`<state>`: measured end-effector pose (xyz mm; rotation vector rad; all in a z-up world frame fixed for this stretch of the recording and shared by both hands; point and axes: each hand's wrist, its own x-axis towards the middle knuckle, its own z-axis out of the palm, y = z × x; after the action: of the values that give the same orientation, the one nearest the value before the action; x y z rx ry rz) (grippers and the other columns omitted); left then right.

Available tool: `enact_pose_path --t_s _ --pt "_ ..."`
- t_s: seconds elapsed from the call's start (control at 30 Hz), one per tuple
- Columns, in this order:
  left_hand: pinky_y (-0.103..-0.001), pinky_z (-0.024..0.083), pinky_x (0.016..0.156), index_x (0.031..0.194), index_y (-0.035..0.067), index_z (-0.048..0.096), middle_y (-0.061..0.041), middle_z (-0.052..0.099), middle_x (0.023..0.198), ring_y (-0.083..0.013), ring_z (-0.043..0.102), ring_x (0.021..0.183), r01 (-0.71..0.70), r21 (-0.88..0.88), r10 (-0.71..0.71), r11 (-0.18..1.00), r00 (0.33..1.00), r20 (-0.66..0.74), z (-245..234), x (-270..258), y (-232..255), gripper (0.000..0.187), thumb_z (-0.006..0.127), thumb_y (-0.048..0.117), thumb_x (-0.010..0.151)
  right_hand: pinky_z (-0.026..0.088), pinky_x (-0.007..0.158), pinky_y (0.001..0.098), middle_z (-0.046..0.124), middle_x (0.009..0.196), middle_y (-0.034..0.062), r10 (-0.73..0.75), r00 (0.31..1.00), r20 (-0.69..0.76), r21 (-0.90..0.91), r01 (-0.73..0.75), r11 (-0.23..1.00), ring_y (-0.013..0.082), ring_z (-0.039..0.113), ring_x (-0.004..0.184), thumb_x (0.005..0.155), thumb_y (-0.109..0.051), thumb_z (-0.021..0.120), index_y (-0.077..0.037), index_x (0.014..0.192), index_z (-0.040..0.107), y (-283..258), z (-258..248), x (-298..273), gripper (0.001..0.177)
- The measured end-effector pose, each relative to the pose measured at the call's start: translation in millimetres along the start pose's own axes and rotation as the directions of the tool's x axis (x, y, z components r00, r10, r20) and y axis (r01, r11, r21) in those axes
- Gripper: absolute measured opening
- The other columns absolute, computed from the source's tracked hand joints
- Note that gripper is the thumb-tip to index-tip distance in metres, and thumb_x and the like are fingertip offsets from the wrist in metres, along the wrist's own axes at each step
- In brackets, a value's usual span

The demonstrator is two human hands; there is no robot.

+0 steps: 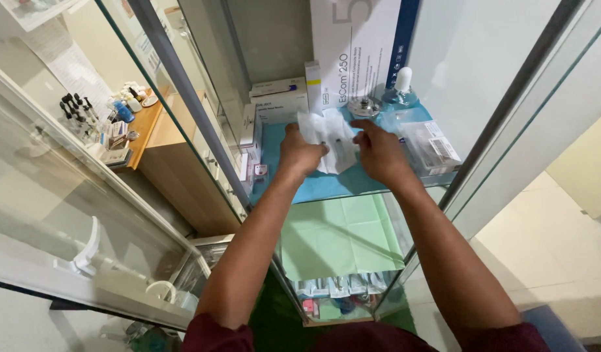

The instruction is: The person organizes medical supplies by moving items from a desk to a glass cabinet. They place small boxes and packaged items onto shelves inside the cabinet, then return to the desk to gather more supplies, including syringes and packaged tools, before placing them in the cabinet.

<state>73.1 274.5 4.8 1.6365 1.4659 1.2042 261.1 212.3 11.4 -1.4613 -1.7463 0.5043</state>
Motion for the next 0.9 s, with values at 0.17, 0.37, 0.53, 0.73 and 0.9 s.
enact_pose_path --t_s 0.17,0.37,0.53,0.73,0.9 --pt "-0.042 0.056 0.095 0.129 -0.005 0.045 -0.027 0.069 0.117 -0.0399 0.07 0.111 0.005 0.084 -0.004 0.996 1.0 -0.005 -5.4 1.4 -4.8 0.083 0.091 0.017 0.063 0.053 0.089 0.0499 0.07 0.114 0.0229 -0.087 0.98 -0.181 -0.363 0.015 0.932 0.0431 0.067 0.104 0.087 -0.024 0.076 -0.008 0.116 0.072 -1.1 3.5 2.9 0.033" --pt "-0.043 0.057 0.094 0.128 -0.005 0.044 -0.028 0.07 0.115 -0.0404 0.07 0.109 -0.029 0.117 0.028 0.993 1.0 0.006 -17.8 -5.2 -4.2 0.083 0.091 0.018 0.063 0.052 0.084 0.0534 0.067 0.108 0.0249 -0.008 0.978 -0.209 -0.517 -0.104 0.85 0.044 0.063 0.106 0.085 -0.027 0.078 -0.009 0.116 0.072 -22.0 14.1 4.1 0.036" --pt "-0.043 0.059 0.093 0.128 -0.004 0.045 -0.026 0.071 0.114 -0.0392 0.072 0.107 -0.025 0.061 0.025 0.998 1.0 0.014 -9.5 -7.0 -0.9 0.082 0.09 0.018 0.063 0.055 0.082 0.0513 0.072 0.1 0.0208 -0.057 0.963 -0.263 -0.53 -0.095 0.843 0.0409 0.069 0.095 0.081 -0.014 0.074 -0.004 0.106 0.072 -12.8 18.5 2.1 0.027" --pt "-0.045 0.057 0.092 0.141 -0.008 0.035 -0.032 0.068 0.116 -0.045 0.068 0.109 -0.15 0.075 0.153 0.986 0.988 -0.028 6.9 -6.0 3.1 0.094 0.089 0.011 0.066 0.056 0.074 0.0504 0.073 0.093 0.0203 -0.171 0.928 -0.33 -0.492 -0.014 0.871 0.0402 0.07 0.082 0.075 -0.01 0.074 -0.002 0.093 0.075 -45.6 -9.1 -29.7 0.02" --pt "-0.045 0.059 0.087 0.141 -0.009 0.031 -0.032 0.069 0.111 -0.0458 0.07 0.104 -0.186 0.043 0.187 0.982 0.982 -0.026 14.2 -6.4 18.7 0.091 0.084 0.005 0.068 0.055 0.072 0.0501 0.072 0.094 0.0209 -0.144 0.919 -0.366 -0.455 -0.041 0.89 0.0404 0.069 0.08 0.078 -0.009 0.073 0.0 0.095 0.075 -76.8 -35.9 -57.0 0.02"
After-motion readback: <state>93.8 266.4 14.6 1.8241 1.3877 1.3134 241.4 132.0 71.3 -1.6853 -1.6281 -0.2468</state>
